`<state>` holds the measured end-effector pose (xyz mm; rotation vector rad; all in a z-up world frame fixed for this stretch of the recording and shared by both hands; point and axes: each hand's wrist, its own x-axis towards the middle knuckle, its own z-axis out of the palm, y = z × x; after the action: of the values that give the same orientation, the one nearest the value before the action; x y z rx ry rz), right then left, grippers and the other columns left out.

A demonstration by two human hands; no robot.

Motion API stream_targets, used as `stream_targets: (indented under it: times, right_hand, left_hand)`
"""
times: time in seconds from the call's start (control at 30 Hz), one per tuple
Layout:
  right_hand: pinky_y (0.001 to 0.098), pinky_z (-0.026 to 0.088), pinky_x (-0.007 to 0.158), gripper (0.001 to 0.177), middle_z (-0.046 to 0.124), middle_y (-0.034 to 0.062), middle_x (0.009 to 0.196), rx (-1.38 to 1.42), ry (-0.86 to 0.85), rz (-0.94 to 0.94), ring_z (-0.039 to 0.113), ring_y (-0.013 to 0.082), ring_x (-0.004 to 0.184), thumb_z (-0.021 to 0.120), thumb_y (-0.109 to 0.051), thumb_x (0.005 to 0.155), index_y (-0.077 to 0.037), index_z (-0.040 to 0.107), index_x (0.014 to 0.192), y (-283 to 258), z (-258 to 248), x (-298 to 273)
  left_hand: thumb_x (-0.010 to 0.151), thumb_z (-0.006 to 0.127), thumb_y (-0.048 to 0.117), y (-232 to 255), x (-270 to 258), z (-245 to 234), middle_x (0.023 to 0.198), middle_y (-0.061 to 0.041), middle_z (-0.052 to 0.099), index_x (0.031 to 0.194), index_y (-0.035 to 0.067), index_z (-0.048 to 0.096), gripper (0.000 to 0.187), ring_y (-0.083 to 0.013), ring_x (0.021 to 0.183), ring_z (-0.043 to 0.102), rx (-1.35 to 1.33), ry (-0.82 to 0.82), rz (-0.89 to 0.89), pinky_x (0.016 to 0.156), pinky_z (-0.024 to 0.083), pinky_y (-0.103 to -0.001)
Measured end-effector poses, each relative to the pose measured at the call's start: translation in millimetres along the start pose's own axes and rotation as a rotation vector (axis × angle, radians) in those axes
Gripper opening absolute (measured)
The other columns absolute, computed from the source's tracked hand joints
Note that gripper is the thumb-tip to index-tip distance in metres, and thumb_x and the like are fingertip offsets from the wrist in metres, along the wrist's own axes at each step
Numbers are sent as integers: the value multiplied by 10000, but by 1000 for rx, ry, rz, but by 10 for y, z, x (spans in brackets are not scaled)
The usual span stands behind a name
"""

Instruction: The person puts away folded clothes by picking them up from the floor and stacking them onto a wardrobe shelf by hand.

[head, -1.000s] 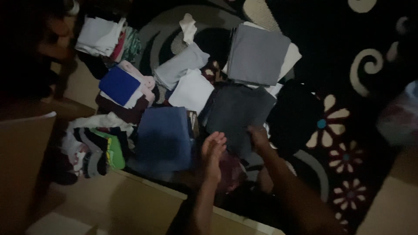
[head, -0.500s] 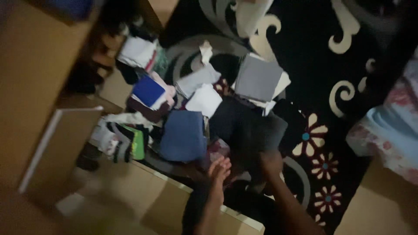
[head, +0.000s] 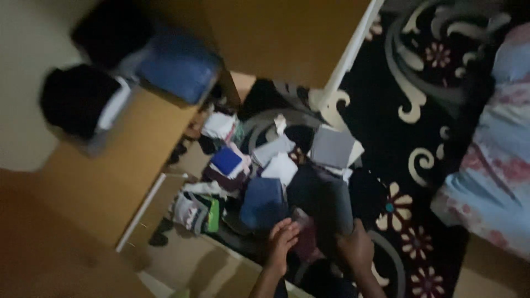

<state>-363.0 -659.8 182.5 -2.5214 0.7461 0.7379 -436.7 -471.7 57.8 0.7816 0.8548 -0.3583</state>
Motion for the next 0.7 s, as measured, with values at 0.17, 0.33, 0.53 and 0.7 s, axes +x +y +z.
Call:
stream_targets:
  times: [0.17,0.33,0.53,0.7]
  right_hand:
    - [495,618,873,572,747,226,1090,28,-136,-83,778,402,983,731,-249,810,-97,481,1302,-521,-446,-370]
    - [518,573,872,675,748,265,1013,-40,-72,-300,722,461,986,772,-335,777,-36,456,1293,-924,-671,-760]
    - [491,581,883,697,775,169,1023,-45,-123,-574,759,386,958,725,-385,744,-204,542,1391,-1307,-1045,-1191]
    - [477,577,904,647,773,175,1042,-82,-145,-612,749,377,982,720,-314,799,-206,542,1412,-1370,-1173,-1284]
  left_hand:
    - [935,611,358,295,-20,-98,1341,-101,678,1404,83,577,544,-259,1218,652,36,-40,89,1048,498,-414]
    - [923,649,320,407,54,-136,1263,-83,696,1352,86,641,488,-246,1167,640,-20,30,115,1008,477,-401]
    - [937,637,256,447,114,-237,1267,-62,710,1320,79,673,424,-246,1163,651,-73,88,209,997,492,-390]
    - [961,554,349,324,304,-324,1278,-14,714,1357,159,645,448,-237,1193,643,-73,155,141,1027,498,-409]
